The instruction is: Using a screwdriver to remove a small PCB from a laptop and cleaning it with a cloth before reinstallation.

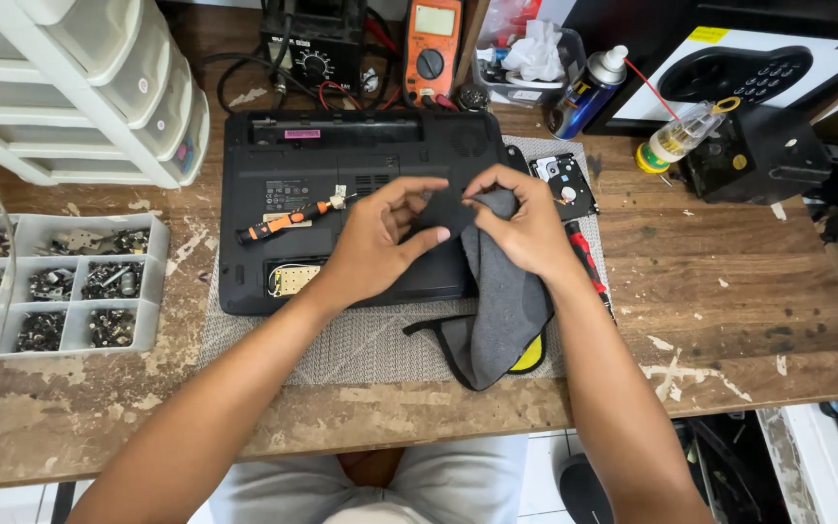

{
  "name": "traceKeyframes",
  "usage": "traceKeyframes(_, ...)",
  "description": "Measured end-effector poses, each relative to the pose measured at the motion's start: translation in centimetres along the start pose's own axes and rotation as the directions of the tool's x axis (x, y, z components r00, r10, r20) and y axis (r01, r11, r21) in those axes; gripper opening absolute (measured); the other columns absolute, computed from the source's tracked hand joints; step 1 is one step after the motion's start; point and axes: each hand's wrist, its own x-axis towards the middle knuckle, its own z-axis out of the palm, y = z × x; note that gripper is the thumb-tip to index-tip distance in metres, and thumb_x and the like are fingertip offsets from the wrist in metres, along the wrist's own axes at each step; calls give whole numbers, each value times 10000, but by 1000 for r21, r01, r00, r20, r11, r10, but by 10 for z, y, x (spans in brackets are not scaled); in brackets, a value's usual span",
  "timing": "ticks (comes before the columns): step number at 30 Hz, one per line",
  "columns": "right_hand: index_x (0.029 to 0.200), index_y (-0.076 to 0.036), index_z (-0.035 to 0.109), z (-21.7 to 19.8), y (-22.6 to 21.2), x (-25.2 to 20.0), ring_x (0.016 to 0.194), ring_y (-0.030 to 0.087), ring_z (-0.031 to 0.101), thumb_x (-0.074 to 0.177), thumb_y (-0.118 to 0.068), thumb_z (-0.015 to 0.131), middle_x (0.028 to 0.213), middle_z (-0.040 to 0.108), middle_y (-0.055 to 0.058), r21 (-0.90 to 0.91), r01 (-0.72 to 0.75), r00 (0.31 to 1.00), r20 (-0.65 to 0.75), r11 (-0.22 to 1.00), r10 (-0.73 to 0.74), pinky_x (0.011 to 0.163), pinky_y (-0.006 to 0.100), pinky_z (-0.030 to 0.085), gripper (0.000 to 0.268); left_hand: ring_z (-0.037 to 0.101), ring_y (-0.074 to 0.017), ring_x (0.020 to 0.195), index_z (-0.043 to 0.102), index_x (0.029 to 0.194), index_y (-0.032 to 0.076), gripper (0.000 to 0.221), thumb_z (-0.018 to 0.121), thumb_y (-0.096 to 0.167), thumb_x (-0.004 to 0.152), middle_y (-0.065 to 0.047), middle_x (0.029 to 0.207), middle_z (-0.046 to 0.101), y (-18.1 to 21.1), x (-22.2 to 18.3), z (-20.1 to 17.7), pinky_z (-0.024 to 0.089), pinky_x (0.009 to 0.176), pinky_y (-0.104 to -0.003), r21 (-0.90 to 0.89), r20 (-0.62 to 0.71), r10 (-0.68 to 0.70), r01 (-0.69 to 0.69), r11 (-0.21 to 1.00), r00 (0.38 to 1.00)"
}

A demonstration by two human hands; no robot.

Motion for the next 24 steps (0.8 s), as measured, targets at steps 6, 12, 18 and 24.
traceKeyframes(6,997,-57,740,-2,-5,-1,793,131,562,880,-10,751,833,660,67,-23,85,989,-123,996,-88,732,282,422,127,701,-114,827,707,1110,23,214,755,26,902,-79,856,697,-16,6,-6,624,729,-261,-13,-37,-8,7,1000,999)
traceKeyframes(12,985,-22,719,6,-10,-4,791,158,562,932,0,722,871,656,110,3,188,974,-127,982,-186,744,299,419,58,690,-119,778,669,1076,25,241,785,29,865,-119,844,739,-7,2,-3,621,663,-268,-40,10,-23,23,999,1000)
traceKeyframes(18,930,-26,727,10,1,0,765,199,592,843,37,742,843,667,128,21,212,976,37,977,-213,709,338,416,108,686,-95,749,629,1030,27,238,805,52,871,-105,813,735,5,6,-6,615,634,-229,-125,-33,27,-31,992,999)
traceKeyframes(24,925,-15,714,7,-2,-3,765,217,605,892,-4,749,845,660,141,22,246,969,-8,969,-246,726,343,435,50,680,-84,709,596,1005,35,275,825,42,852,-86,783,719,-2,4,-6,604,605,-207,-151,-58,15,-24,988,998)
